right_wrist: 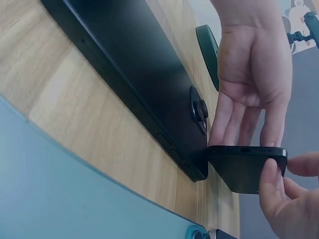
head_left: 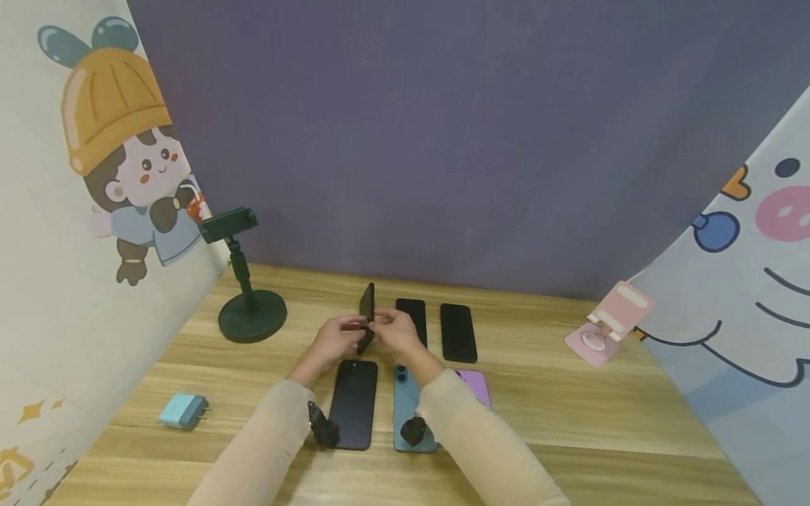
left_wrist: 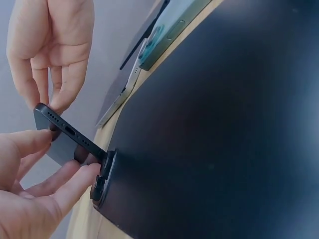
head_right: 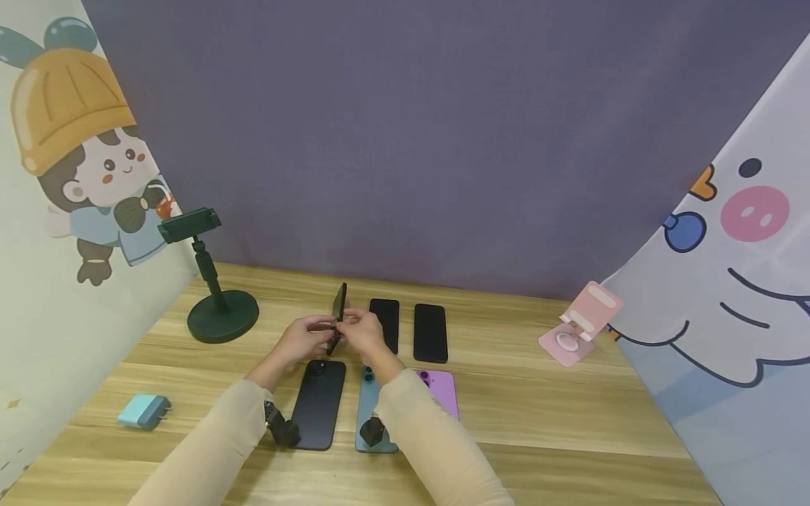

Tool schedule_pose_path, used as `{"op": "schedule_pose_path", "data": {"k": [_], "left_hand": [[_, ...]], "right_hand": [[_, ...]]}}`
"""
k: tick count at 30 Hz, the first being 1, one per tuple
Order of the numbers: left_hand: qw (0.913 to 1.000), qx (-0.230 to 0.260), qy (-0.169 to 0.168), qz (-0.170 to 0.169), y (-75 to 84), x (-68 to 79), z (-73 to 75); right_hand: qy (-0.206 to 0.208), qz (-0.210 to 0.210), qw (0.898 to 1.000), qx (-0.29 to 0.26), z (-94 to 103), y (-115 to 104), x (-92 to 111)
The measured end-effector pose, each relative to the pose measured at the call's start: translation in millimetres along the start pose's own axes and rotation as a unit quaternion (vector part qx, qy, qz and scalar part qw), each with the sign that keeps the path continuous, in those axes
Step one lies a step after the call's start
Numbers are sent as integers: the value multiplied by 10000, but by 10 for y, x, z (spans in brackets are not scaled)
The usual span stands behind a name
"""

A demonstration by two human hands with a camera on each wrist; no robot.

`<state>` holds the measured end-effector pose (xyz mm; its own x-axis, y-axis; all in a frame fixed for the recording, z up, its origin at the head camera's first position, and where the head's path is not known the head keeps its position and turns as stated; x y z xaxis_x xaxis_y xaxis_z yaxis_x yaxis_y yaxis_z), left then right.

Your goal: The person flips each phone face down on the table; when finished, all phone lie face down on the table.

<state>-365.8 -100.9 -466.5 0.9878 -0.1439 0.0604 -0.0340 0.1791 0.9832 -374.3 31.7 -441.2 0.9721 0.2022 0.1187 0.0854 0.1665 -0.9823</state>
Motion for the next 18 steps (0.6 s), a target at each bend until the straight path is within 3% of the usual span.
{"op": "schedule_pose_path", "data": {"k": [8,18], "left_hand": [[9927,1200,-22,65,-19,-5,-8],[9903,1375,160,-88,3,20,17]], "right_hand": [[-253,128,9992,-299,-73,-33,5],[-608,-134,9980,-89,-147,122,-5]]}}
Point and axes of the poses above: each hand's wrist, its own x-axis away from the middle knuckle, its own z-axis out of the back of the hand, y = z × x, the point moved 9 cm from there along -x, towards the middle knuckle, and after that the axes turned 4 degrees about -y, right-handed, at the moved point
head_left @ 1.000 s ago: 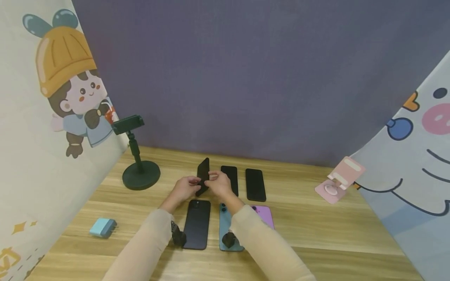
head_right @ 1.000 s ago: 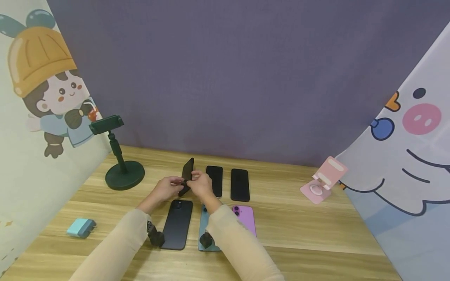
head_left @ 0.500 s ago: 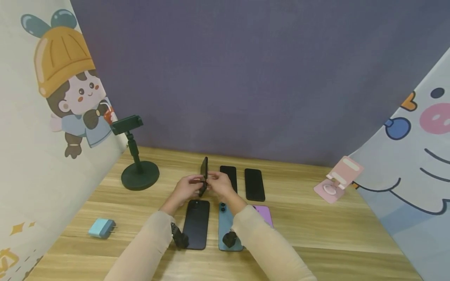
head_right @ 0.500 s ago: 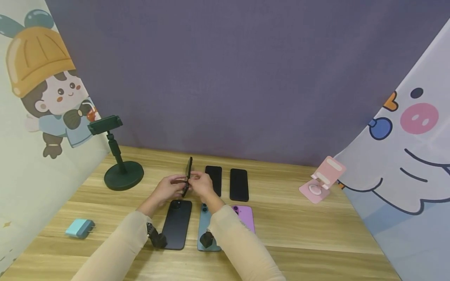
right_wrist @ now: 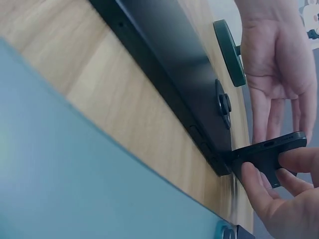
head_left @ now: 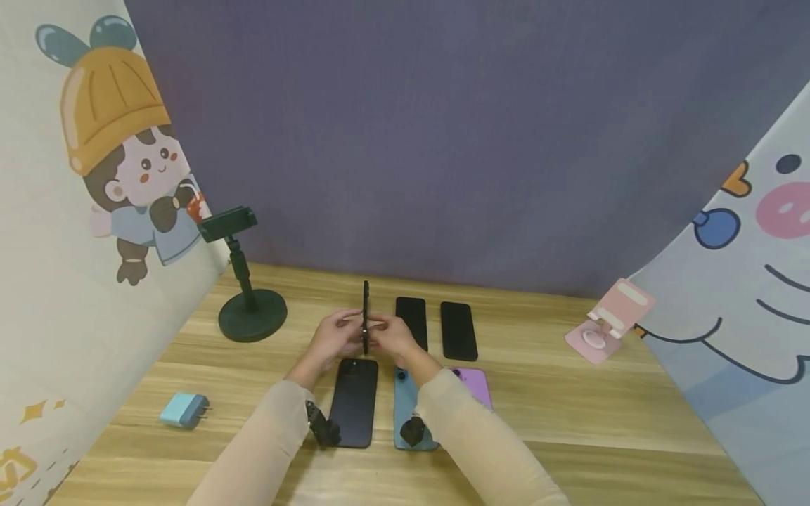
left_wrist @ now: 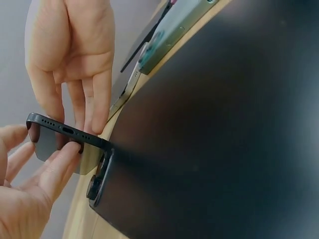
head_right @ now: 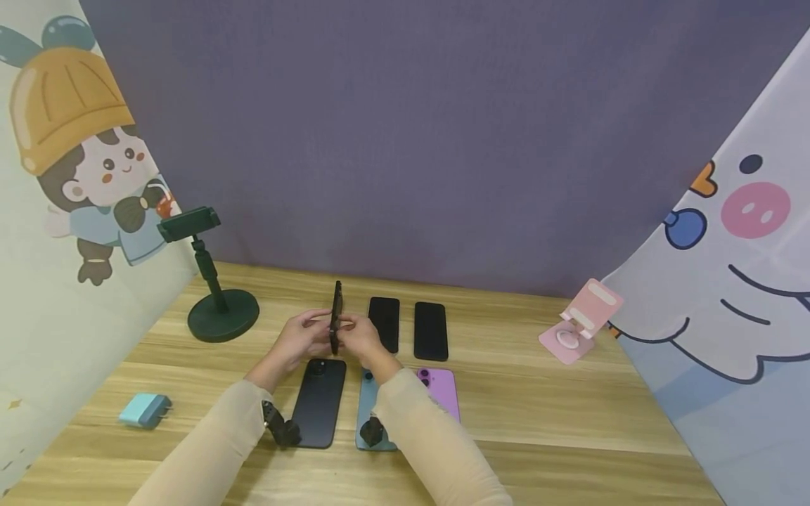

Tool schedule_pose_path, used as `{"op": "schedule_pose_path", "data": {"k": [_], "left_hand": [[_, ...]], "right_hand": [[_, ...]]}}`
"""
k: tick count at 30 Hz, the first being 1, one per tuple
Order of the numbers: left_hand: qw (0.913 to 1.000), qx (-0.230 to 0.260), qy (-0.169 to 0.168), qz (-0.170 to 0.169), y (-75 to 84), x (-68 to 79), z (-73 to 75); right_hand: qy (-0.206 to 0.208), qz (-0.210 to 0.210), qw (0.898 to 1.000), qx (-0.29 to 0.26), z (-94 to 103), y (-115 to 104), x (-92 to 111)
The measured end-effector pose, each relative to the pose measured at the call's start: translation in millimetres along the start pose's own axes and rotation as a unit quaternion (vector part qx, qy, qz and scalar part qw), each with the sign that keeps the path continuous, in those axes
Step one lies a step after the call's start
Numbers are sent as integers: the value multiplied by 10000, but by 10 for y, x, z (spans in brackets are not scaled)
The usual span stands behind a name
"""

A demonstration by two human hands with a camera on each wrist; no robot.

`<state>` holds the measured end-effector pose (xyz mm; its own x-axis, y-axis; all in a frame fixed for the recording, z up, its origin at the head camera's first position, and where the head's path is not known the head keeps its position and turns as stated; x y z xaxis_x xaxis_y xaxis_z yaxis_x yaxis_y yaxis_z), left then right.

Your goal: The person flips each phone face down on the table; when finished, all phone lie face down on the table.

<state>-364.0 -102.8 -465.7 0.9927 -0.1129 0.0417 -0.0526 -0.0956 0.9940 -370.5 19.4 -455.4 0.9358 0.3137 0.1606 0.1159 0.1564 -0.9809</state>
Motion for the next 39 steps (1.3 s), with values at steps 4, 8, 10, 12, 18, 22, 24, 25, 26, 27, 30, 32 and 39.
{"op": "schedule_pose_path", "data": {"k": [4,8,10,12,18,22,24,25,26,27,30,32,39], "left_hand": [[10000,-30,-15,10,8,8,7],[9998,-165,-48,-46,18,17,19],[9996,-249,-52,-102,22,18,28],[9992,-348,-54,-177,31,24,39],[9849,-1650,312,-410,108,38,153],[9518,-2982,562,-451,178,46,243],[9437,-3241,502,-425,181,34,257],[9417,-3308,464,-396,175,28,263],[9396,-3374,422,-381,170,20,263],[9373,-3445,386,-375,165,13,262],[9327,-3581,291,-304,135,-10,256],[9306,-3646,233,-240,108,-20,251],[9161,-4009,-50,-96,83,-47,198]], "right_hand": [[-96,-3,9998,175,-14,29,3],[-105,95,9988,465,-20,7,8],[-84,103,9974,707,-19,1,11],[-43,56,9947,1024,-11,10,13],[-3,-169,9873,1579,-3,92,-14],[-26,-189,9868,1607,-24,114,-32],[-6,-148,9839,1781,-26,108,-43],[12,-130,9810,1938,-26,103,-47],[22,-117,9780,2081,-28,97,-53],[40,-105,9748,2228,-29,90,-59],[85,-62,9654,2607,-39,66,-80],[96,-10,9548,2970,-56,46,-97],[194,25,9231,3842,-90,-2,-127]]}}
Point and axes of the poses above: each hand's wrist, its own x-axis away from the middle knuckle, its own z-axis out of the back of the hand, y = z × x, the point moved 9 cm from there along -x, towards the middle knuckle, and after that the axes turned 4 degrees about -y, right-handed, at the moved point
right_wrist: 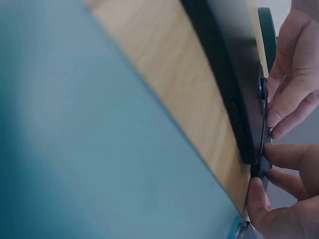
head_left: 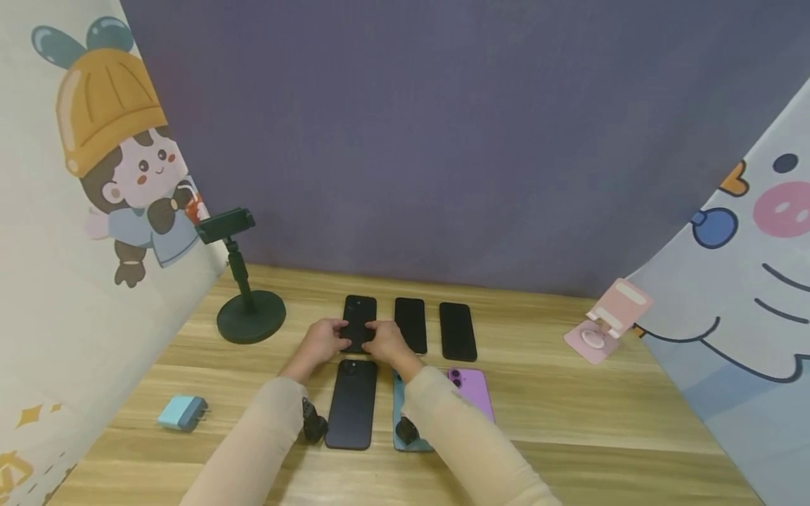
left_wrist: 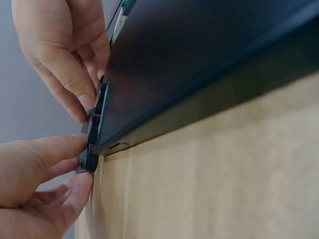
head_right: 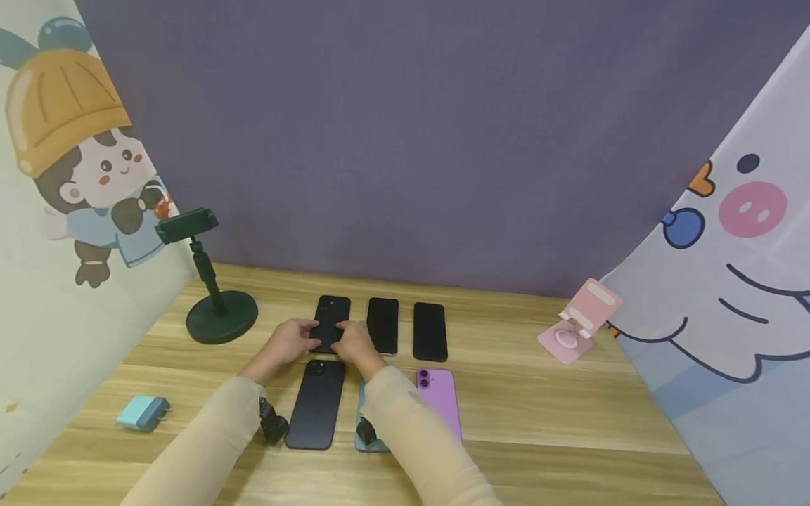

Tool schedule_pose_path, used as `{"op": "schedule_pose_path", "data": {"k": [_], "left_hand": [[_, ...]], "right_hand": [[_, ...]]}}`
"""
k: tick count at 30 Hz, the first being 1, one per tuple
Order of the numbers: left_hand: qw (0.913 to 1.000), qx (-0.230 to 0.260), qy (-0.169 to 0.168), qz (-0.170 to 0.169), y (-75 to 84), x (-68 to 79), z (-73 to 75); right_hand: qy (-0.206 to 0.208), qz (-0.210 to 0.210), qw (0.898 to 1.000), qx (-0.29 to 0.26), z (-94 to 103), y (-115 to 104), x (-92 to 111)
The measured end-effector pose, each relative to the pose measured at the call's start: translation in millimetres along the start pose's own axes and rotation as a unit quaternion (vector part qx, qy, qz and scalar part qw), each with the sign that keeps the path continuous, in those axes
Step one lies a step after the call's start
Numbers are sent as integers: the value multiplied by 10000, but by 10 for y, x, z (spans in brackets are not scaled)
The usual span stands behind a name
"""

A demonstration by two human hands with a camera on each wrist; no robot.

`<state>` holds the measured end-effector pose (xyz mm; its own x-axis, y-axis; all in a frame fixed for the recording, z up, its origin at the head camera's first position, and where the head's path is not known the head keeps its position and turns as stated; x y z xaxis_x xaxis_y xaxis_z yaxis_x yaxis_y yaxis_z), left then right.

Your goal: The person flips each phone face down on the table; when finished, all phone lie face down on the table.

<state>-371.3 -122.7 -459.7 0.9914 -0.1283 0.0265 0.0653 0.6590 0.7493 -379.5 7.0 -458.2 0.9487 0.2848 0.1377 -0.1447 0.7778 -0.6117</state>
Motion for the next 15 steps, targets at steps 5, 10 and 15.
{"op": "schedule_pose_path", "data": {"k": [5,10,15], "left_hand": [[9996,-196,-177,-40,15,-13,-2],[9991,-276,-301,-60,59,-10,-22],[9957,-773,-447,-256,351,-19,-136]], "right_hand": [[-100,-112,9999,18,-17,14,-15],[-232,-24,9994,-236,54,87,22],[-88,132,9985,-532,314,247,132]]}}
Point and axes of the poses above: each hand's wrist, its own x-axis away from the middle knuckle, its own z-axis out of the back of the hand, y = z × x, the point moved 9 cm from there along -x, towards the middle knuckle, and after that the axes turned 4 degrees about -y, right-handed, at the moved point
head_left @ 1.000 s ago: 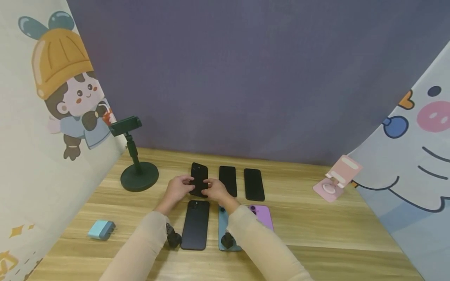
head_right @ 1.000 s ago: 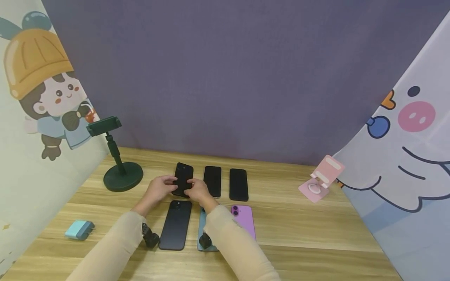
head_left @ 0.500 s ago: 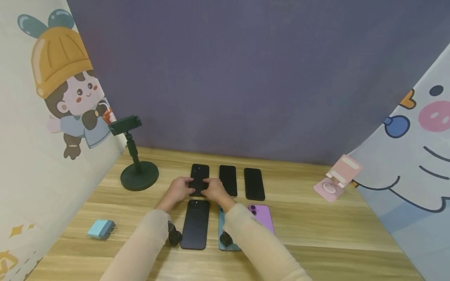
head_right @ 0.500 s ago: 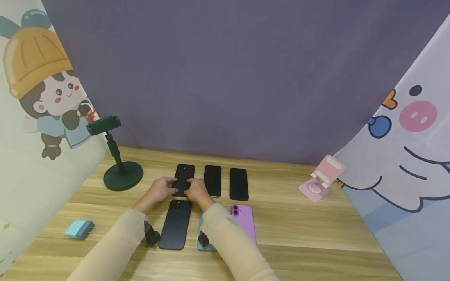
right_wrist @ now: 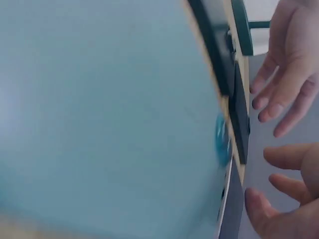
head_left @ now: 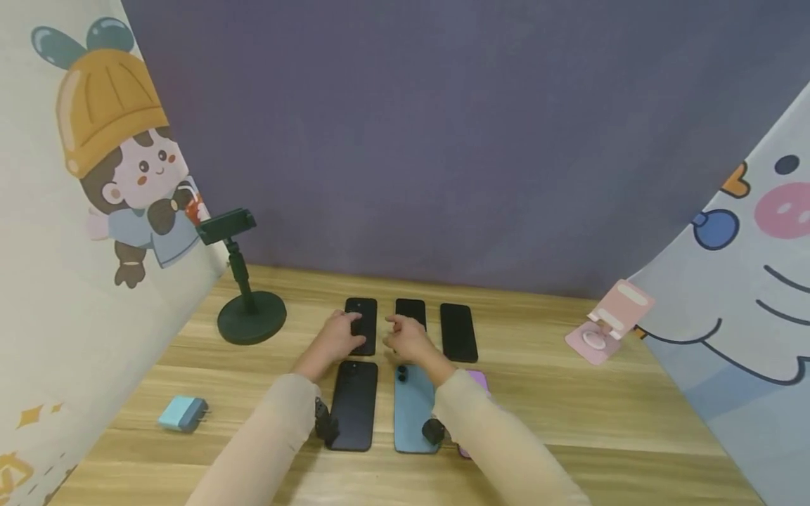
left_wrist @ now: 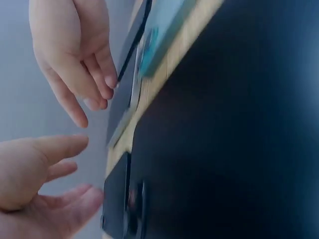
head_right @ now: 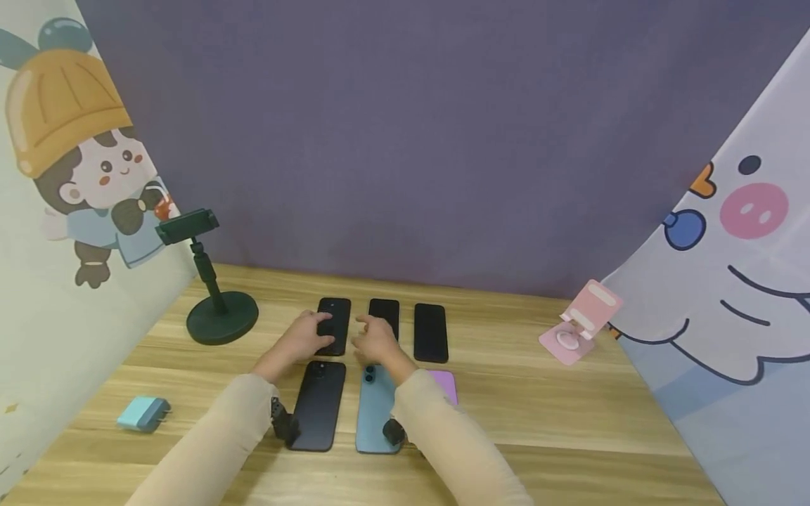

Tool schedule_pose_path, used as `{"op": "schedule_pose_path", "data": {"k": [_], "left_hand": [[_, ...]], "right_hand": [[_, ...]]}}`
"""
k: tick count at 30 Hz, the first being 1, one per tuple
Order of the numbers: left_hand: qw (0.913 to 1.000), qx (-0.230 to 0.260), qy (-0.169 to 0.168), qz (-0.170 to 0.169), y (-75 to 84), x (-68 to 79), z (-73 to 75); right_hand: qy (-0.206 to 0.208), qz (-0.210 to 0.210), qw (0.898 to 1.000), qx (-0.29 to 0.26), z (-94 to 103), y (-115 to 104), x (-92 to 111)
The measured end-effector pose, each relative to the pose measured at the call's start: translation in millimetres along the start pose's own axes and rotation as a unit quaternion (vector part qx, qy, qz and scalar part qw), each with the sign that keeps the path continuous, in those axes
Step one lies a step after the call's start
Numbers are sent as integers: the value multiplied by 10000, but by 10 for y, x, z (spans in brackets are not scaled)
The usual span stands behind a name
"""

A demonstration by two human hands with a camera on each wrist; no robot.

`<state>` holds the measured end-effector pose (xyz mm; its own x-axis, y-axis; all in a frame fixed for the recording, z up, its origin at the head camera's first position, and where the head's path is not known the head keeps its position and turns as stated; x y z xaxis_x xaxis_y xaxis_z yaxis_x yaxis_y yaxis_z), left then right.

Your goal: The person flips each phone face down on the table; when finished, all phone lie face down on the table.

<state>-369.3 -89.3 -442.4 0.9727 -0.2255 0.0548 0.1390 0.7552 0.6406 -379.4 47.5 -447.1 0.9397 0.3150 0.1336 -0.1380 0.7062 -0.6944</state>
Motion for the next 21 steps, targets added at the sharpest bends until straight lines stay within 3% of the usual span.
{"op": "schedule_pose_path", "data": {"k": [4,7,13,21], "left_hand": [[9992,158,-157,-326,271,-71,-172],[9976,492,-245,-414,361,-138,-320],[9956,918,-51,-191,376,-253,-516],[9982,567,96,-146,395,-288,-562]], "right_hand": [[318,-79,9992,209,200,169,77],[460,-409,9975,340,286,312,143],[518,-719,9952,419,375,487,202],[735,-989,9923,-125,384,554,214]]}}
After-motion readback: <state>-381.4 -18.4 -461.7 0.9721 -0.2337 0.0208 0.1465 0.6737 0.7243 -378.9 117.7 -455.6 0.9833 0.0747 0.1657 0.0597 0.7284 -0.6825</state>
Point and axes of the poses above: each hand's wrist, its own x-axis away from the middle knuckle, its own z-axis out of the back of the hand, y = z × x, the point moved 9 cm from there along -x, towards the middle knuckle, and after that the axes turned 4 degrees about -y, right-handed, at the moved point
